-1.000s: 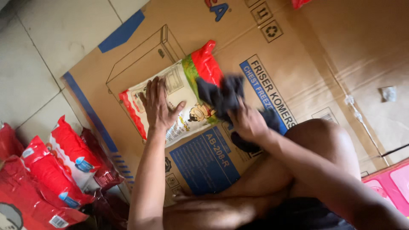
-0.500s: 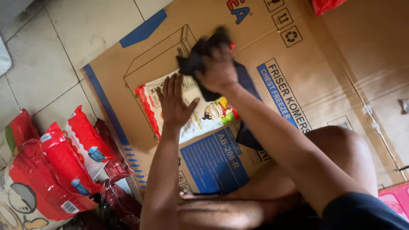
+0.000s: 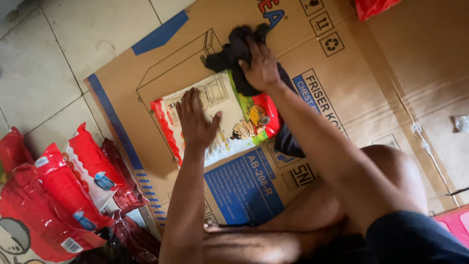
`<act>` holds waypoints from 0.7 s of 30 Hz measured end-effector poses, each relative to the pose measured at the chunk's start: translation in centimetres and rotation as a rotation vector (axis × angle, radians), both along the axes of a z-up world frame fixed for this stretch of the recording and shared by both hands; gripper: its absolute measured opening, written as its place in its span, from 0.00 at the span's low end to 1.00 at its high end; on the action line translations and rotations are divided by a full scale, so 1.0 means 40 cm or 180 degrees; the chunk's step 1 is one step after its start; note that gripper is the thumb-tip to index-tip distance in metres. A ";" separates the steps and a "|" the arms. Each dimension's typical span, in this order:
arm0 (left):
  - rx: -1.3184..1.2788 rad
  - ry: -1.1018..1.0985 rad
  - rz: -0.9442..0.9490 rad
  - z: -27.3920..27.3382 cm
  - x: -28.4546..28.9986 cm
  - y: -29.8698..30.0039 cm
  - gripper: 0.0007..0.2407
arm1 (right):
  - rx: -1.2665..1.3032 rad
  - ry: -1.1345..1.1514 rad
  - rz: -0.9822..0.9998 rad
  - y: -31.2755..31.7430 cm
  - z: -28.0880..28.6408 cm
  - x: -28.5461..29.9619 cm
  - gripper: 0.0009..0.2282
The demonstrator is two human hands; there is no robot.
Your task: The person wipes down several bags of rice and other grocery items using a black cloth by hand while sitting on the floor.
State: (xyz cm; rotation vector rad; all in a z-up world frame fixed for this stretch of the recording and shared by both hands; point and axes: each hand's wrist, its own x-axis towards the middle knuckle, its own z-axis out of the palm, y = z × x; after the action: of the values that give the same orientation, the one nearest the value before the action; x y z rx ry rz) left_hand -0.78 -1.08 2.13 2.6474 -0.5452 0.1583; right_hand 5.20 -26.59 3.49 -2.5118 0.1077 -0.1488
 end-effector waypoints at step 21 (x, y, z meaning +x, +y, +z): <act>-0.0129 -0.0434 0.0061 -0.043 -0.242 -0.116 0.45 | 0.0339 0.0519 -0.1428 -0.098 -0.159 -0.597 0.18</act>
State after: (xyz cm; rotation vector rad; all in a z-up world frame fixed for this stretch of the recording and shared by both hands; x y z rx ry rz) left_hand -10.47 -5.74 0.41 2.6161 -0.5544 0.3541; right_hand -18.67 -30.52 -2.88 -2.3532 0.7267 -0.1146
